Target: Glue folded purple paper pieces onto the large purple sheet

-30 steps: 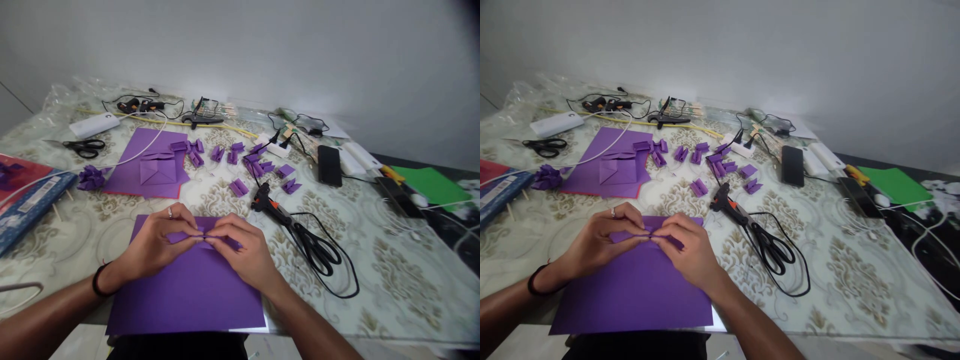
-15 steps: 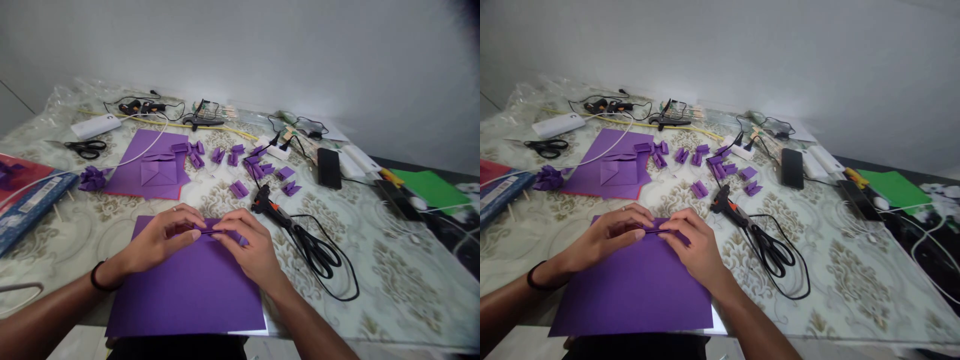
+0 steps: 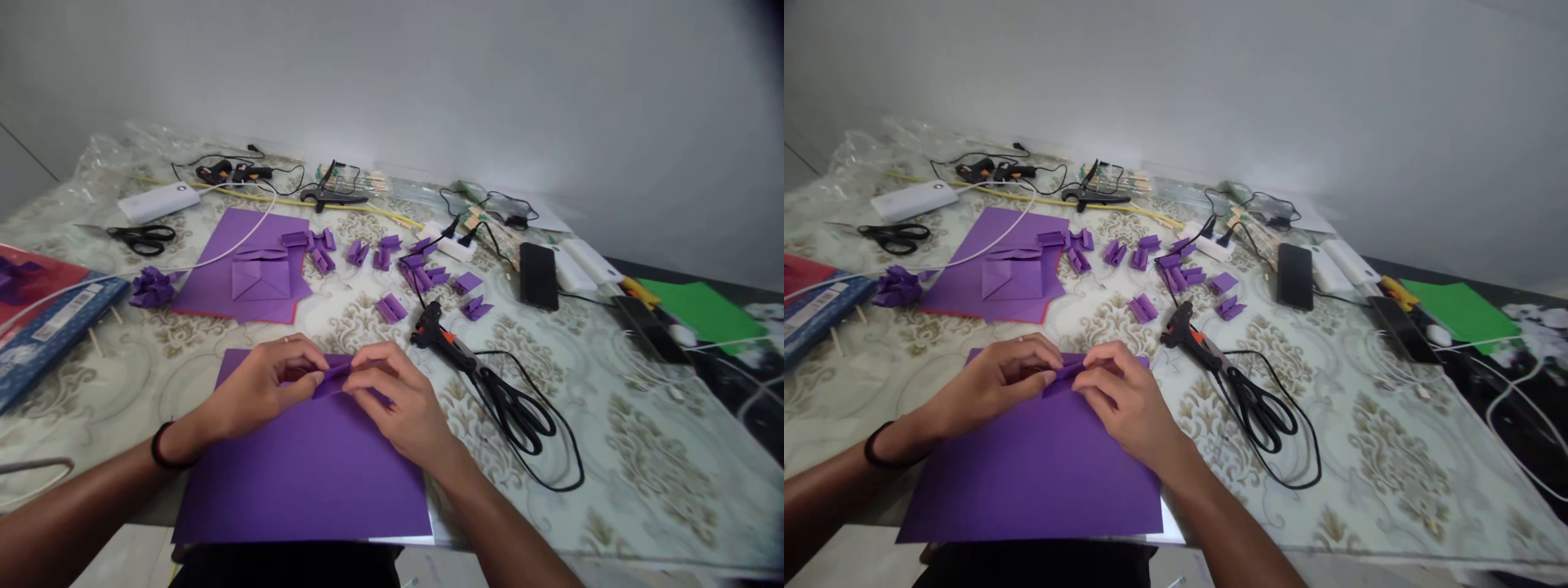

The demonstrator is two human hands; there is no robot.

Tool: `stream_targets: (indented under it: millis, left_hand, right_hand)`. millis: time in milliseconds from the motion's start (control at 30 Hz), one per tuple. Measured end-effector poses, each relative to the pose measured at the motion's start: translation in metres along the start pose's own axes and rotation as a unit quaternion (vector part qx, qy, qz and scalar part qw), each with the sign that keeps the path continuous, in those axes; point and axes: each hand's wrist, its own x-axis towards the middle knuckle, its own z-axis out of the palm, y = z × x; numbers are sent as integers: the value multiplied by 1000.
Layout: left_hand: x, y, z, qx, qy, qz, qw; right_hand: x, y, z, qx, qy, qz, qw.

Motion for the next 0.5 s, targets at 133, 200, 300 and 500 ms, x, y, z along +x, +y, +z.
stream_targets:
  millis: [133, 200, 300, 500]
  left_hand:
    - [1, -3, 2, 54, 8, 19, 998]
    - [1, -2, 1, 76, 7, 23, 997]
    - [1, 0, 0, 104, 10, 29, 994]
    - [0, 1, -1, 167, 42, 63, 983]
  right_hand:
    - [0, 1, 1, -6, -18, 4, 1000]
    - [-1, 1, 2, -10, -27, 6, 1000]
    - [-1, 0, 3, -18, -45, 7, 999]
    - [-2, 2, 4, -20, -45, 8, 999]
